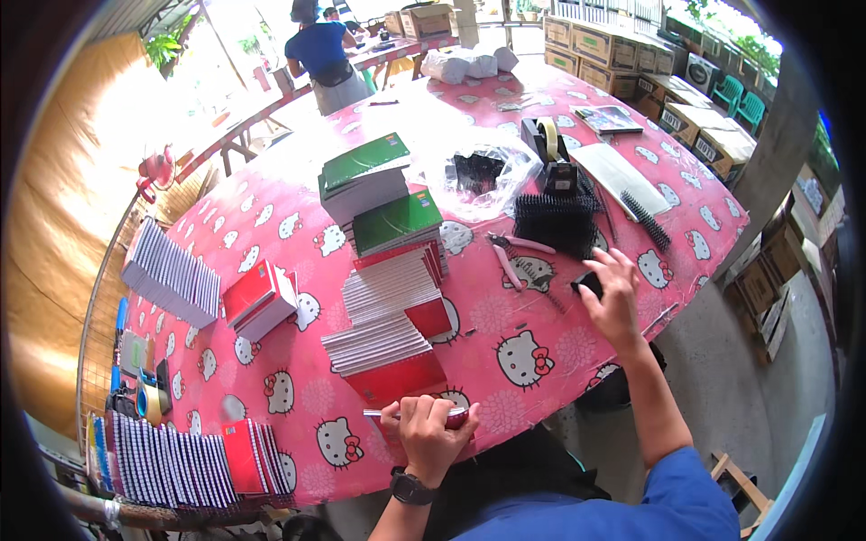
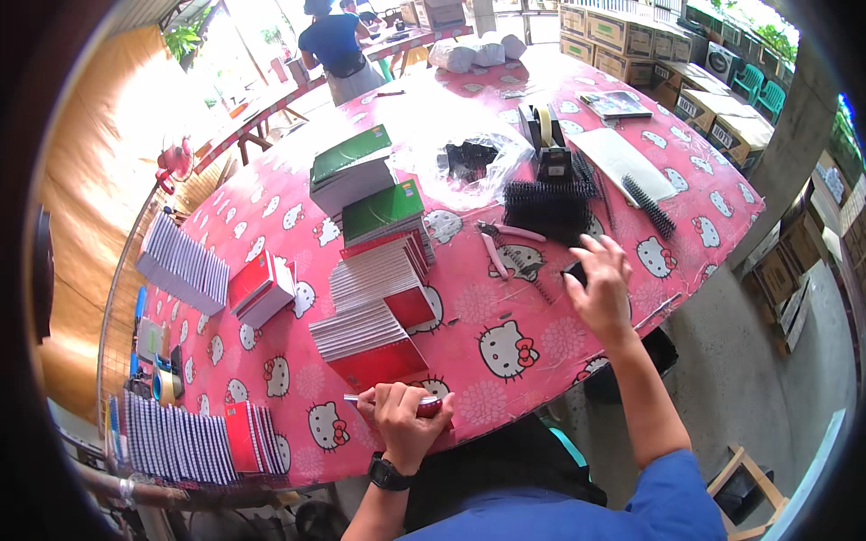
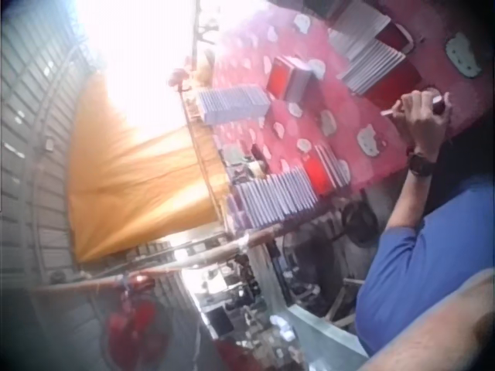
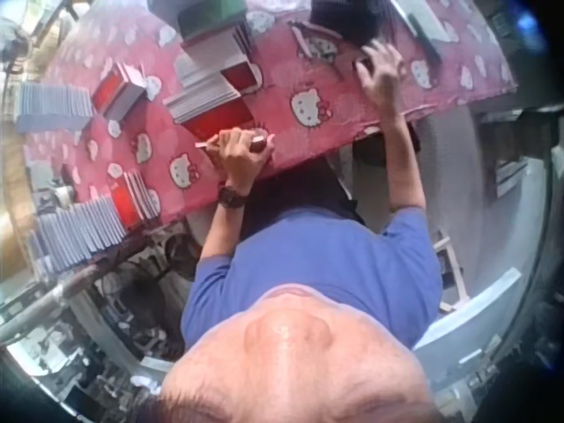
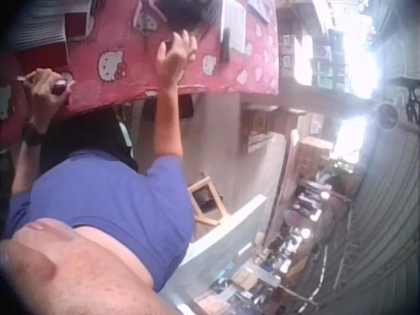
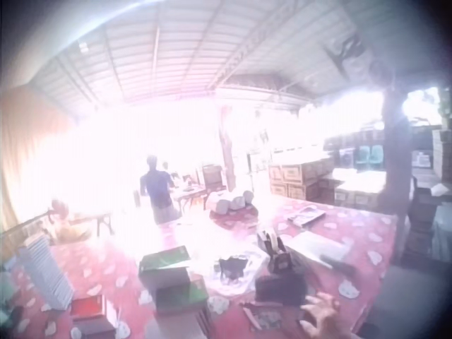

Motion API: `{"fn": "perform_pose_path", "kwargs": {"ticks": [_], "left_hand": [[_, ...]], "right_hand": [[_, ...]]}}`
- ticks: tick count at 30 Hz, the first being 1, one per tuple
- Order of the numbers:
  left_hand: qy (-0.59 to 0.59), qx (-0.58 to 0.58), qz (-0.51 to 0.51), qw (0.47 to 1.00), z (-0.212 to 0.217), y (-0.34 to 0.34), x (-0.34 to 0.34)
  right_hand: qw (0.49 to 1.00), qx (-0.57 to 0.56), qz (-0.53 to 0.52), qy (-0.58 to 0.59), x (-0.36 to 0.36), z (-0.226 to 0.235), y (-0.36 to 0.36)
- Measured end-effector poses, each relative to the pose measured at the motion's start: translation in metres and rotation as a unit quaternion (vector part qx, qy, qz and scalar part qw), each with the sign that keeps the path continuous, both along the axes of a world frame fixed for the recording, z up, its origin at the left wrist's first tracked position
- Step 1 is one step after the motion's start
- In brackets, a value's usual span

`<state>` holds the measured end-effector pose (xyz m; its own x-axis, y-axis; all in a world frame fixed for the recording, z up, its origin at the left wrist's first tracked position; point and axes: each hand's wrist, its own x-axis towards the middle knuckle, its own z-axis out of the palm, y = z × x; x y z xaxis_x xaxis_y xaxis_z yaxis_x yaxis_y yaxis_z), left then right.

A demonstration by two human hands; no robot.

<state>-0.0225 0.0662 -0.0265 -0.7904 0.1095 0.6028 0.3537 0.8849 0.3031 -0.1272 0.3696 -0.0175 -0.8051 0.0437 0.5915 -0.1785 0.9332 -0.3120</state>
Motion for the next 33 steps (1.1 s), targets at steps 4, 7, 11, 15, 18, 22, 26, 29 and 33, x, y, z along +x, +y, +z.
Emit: {"fn": "perform_pose_path", "kwargs": {"ticks": [4,7,11,15,18,22,26,29,33], "left_hand": [[0.021,0.025,0.027,0.999,0.01,-0.01,-0.003],[0.042,-0.015,0.043,0.998,0.017,-0.016,-0.005],[0.007,-0.053,0.046,0.998,0.005,-0.018,0.0],[-0.007,-0.029,0.064,0.997,0.01,-0.02,-0.004],[-0.024,-0.015,0.074,0.997,0.012,-0.017,-0.009],[-0.011,-0.026,0.083,0.996,0.009,-0.017,-0.005],[0.001,-0.048,0.102,0.994,0.01,-0.017,-0.003],[-0.014,-0.014,0.069,0.997,0.006,-0.022,-0.005],[-0.014,-0.002,0.055,0.998,0.006,-0.026,-0.007]], "right_hand": [[0.985,-0.082,0.143,-0.046,-0.065,-0.01,-0.039],[0.993,0.013,0.117,-0.029,-0.099,-0.031,-0.057],[0.992,-0.06,0.088,-0.075,-0.102,-0.024,-0.047],[0.962,-0.192,0.179,-0.073,-0.033,0.058,-0.091],[0.86,-0.311,0.387,-0.119,0.015,0.055,-0.129],[0.834,-0.244,0.424,-0.256,0.048,0.045,-0.145],[0.836,-0.232,0.438,-0.234,0.054,0.032,-0.151],[0.831,-0.233,0.44,-0.248,0.052,0.031,-0.159],[0.819,-0.243,0.446,-0.266,0.048,0.032,-0.161]]}}
